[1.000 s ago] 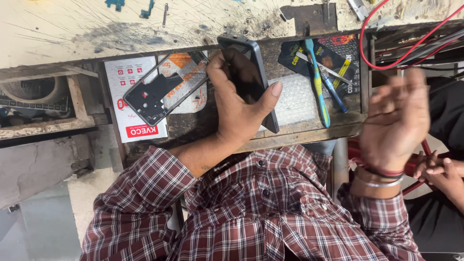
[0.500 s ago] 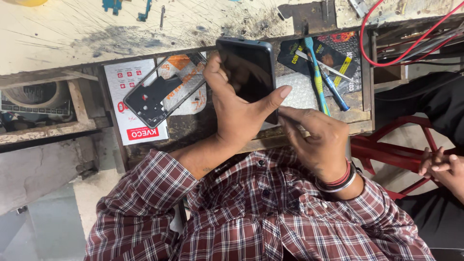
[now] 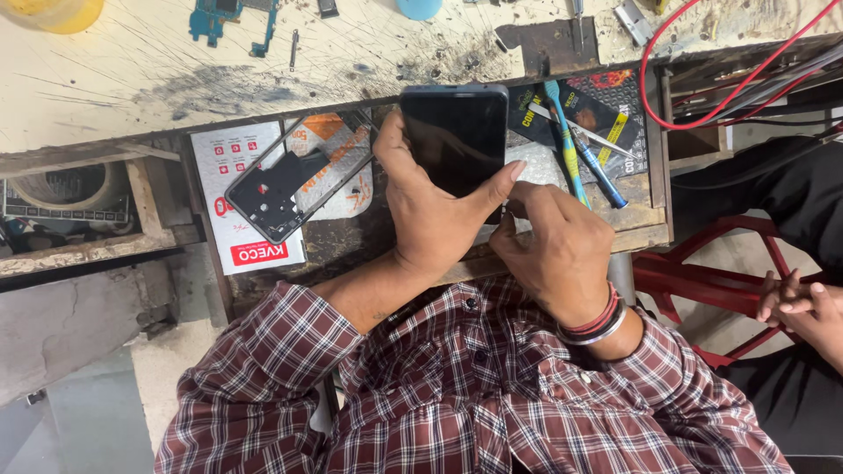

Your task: The person uses a screwdriver to remove screws from the back of a disassembled smartphone. They then lift the back cover, inspect the internal components, and place the cover back onto the phone.

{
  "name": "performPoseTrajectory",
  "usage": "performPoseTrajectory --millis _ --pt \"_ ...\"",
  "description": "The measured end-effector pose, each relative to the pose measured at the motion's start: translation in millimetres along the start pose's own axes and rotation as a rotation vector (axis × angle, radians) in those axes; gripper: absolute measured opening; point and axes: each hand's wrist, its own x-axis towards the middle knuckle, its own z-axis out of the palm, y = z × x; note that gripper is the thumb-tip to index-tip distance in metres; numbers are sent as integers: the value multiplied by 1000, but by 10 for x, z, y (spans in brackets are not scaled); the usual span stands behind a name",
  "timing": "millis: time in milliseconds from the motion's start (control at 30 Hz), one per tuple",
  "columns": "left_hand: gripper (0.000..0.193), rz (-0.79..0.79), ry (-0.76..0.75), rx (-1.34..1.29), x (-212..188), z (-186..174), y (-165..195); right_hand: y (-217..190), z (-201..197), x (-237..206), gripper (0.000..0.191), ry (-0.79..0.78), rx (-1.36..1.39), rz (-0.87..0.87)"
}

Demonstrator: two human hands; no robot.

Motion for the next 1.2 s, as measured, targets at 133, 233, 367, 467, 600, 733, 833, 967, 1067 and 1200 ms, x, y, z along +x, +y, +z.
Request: performPoseTrajectory --millis 133,233,367,467,600,733,833,967,1067,1200 --pt "100 -14 3 35 10 -13 -10 75 24 38 34 -56 98 -21" --pt "99 -21 -1 31 16 -22 -22 148 -10 61 31 -113 240 7" --pt "99 -27 -10 7 20 -20 -34 228 -51 55 27 -155 465 63" --pt "99 -34 -22 -6 18 -13 -32 265 -21 30 23 -153 459 140" --pt "99 -37 -24 9 11 -9 -20 343 21 18 17 -207 575 226" --pt "98 -36 -28 3 7 -6 -22 397 -13 20 19 -210 534 111" --pt "98 -40 -28 12 3 -13 -29 371 -50 30 23 -222 504 116" --pt "99 -28 -62 4 16 -6 -44 315 -27 42 27 -236 418 186" --pt "99 16 -59 21 14 2 -41 344 3 29 23 -240 417 238" --pt "98 15 -67 22 6 -5 -48 416 24 -2 23 -259 383 222"
